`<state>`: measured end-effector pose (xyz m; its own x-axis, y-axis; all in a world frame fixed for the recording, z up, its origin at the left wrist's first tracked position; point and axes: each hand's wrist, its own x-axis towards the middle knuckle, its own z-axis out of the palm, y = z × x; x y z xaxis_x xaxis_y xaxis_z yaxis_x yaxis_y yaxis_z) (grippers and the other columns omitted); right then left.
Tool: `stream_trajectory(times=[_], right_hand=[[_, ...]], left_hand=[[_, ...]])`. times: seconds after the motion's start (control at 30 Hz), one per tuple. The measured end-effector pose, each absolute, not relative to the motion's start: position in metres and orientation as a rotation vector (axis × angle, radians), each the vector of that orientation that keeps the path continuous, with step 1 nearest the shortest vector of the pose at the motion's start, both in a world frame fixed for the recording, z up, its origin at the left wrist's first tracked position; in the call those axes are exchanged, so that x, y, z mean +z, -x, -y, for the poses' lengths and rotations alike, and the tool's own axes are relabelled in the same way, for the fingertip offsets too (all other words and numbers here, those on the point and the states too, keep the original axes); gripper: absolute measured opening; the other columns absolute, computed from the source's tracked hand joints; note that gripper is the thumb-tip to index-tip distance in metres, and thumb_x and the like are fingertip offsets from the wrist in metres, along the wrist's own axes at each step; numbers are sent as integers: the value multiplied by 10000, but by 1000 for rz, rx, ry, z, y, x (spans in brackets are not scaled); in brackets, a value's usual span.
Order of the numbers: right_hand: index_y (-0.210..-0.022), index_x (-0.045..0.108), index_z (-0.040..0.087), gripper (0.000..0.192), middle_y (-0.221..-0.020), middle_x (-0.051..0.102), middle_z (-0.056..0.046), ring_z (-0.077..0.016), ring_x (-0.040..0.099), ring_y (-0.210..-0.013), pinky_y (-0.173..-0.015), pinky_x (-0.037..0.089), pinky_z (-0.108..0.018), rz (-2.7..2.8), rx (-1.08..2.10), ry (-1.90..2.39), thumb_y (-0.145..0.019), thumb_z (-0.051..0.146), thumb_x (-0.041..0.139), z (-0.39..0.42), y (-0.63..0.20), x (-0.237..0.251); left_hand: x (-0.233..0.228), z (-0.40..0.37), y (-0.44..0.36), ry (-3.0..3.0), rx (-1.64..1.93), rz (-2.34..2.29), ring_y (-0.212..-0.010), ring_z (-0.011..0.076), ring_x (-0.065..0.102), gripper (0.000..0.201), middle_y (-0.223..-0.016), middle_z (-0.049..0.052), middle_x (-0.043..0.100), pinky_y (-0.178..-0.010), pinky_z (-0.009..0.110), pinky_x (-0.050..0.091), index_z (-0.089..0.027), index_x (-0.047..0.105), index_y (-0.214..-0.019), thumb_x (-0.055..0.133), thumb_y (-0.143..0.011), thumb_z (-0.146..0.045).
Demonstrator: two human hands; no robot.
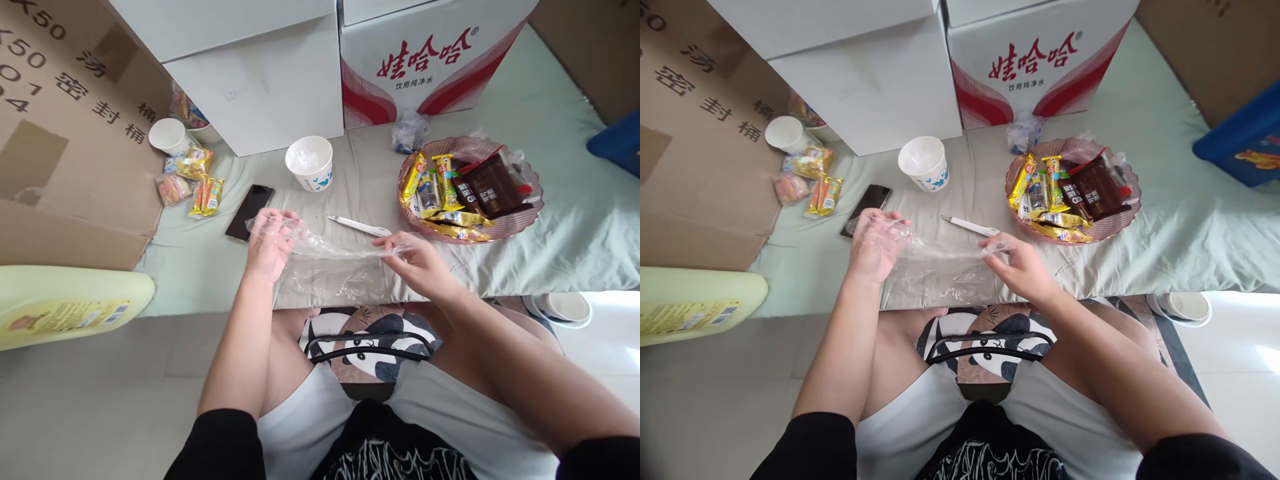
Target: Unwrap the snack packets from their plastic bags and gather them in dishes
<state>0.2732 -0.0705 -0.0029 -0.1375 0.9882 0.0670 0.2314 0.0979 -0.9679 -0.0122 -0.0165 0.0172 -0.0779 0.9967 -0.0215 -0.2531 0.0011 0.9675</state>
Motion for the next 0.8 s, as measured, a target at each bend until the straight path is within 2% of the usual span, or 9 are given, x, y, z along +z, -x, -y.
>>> stream_trajectory(times=[0.1, 0.2, 0.27, 0.4, 0.5, 0.57, 0.63, 0.7, 0.8], right_hand=[[-859, 523, 250, 341, -761, 728, -2, -173, 705, -707, -661, 543, -308, 1310, 1092, 1219, -930, 546, 678, 72, -271, 0], [-883, 449, 272, 399, -527, 587, 91, -106, 510, -399, -425, 395, -231, 1184, 1109, 1176, -927, 598, 676, 72, -271, 6], [-898, 426, 281, 437, -475, 534, 117, -91, 426, -334, -364, 317, -214, 1158, 1120, 1160, -909, 633, 685, 71, -270, 9], [-902, 415, 281, 463, -495, 531, 119, -80, 404, -333, -348, 305, -205, 1107, 1081, 1143, -892, 640, 707, 68, -272, 9], [-917, 442, 274, 409, -537, 550, 109, -76, 433, -364, -373, 335, -203, 1067, 1050, 1142, -907, 576, 717, 67, -274, 8], [-941, 491, 263, 345, -570, 573, 97, -77, 464, -390, -394, 360, -205, 1057, 1050, 1169, -901, 497, 741, 67, -276, 7], [-947, 531, 251, 278, -600, 596, 84, -76, 477, -402, -404, 369, -210, 1066, 1045, 1199, -896, 423, 743, 67, -278, 6], [-928, 535, 249, 241, -630, 621, 73, -70, 464, -393, -403, 362, -216, 1072, 1038, 1191, -900, 396, 724, 66, -279, 7], [-921, 510, 260, 259, -671, 660, 60, -68, 457, -383, -410, 367, -228, 1066, 1064, 1159, -909, 428, 707, 66, -279, 7]], left_hand=[[11, 17, 15, -1076, 1417, -1191, -628, 129, 709, 525, -865, -12, 743, -495, 199, 491, -272, 495, -954, 788, -782, -673], [3, 17, 19, -1178, 1442, -1283, -397, 74, 546, 490, -655, -57, 672, -358, 182, 274, -274, 495, -980, 720, -841, -687], [4, 17, 21, -1145, 1446, -1266, -365, 67, 508, 485, -604, -79, 640, -352, 187, 243, -285, 507, -1039, 750, -836, -652], [15, 18, 23, -922, 1211, -1098, -513, 106, 655, 733, -762, -29, 748, -467, 195, 430, -276, 541, -1231, 908, -666, -567], [19, 18, 23, -837, 1030, -1058, -694, 132, 730, 752, -851, 15, 779, -618, 215, 531, -204, 638, -1151, 1004, -507, -333], [18, 17, 24, -850, 1073, -1108, -697, 114, 715, 603, -800, -7, 763, -627, 203, 521, -195, 674, -1037, 976, -516, -209], [15, 15, 26, -884, 1228, -1108, -708, 106, 704, 489, -777, -31, 746, -632, 202, 516, -218, 674, -974, 932, -562, -175], [14, 14, 28, -911, 1329, -1041, -807, 130, 727, 504, -875, -30, 765, -686, 226, 547, -258, 668, -1022, 912, -587, -186], [12, 13, 27, -941, 1098, -1075, -844, 190, 758, 509, -947, 33, 783, -691, 276, 588, -243, 679, -1078, 915, -629, -294]])
